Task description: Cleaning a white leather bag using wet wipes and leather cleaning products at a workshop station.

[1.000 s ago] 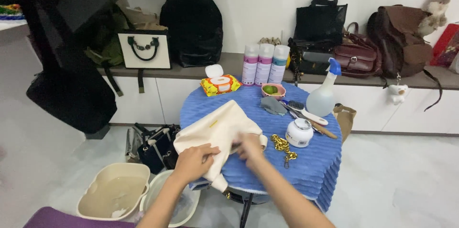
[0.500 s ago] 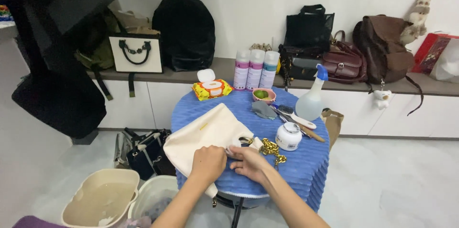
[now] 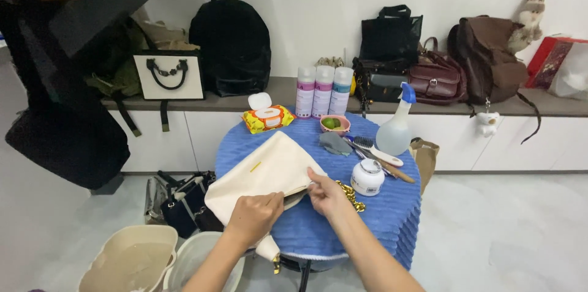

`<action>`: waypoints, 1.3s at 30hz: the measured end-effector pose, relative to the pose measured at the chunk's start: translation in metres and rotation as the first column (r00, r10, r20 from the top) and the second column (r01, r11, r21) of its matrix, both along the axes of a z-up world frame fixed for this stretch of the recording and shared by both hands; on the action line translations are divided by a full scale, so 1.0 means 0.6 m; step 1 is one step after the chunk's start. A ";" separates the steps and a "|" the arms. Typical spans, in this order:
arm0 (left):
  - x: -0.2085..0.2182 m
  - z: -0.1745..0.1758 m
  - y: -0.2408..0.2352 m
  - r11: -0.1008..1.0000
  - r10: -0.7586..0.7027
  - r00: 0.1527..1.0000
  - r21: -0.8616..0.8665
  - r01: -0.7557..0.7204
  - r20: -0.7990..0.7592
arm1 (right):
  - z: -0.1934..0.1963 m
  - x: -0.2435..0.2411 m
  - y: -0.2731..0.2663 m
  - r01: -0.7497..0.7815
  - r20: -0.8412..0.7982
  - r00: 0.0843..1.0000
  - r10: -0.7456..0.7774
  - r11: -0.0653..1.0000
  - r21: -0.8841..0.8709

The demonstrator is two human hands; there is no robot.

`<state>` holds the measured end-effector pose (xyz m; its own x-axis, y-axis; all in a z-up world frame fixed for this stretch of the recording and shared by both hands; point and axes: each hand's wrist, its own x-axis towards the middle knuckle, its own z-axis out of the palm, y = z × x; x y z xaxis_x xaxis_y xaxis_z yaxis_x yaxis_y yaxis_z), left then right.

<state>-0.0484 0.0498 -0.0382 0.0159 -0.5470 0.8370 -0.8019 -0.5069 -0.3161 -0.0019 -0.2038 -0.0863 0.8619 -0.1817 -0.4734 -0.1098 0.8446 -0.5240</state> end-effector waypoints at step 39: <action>0.009 0.099 0.015 0.999 0.030 0.534 0.006 -0.048 -0.845 | 0.019 -0.064 0.156 0.373 -0.128 0.862 0.491 -0.785 -0.495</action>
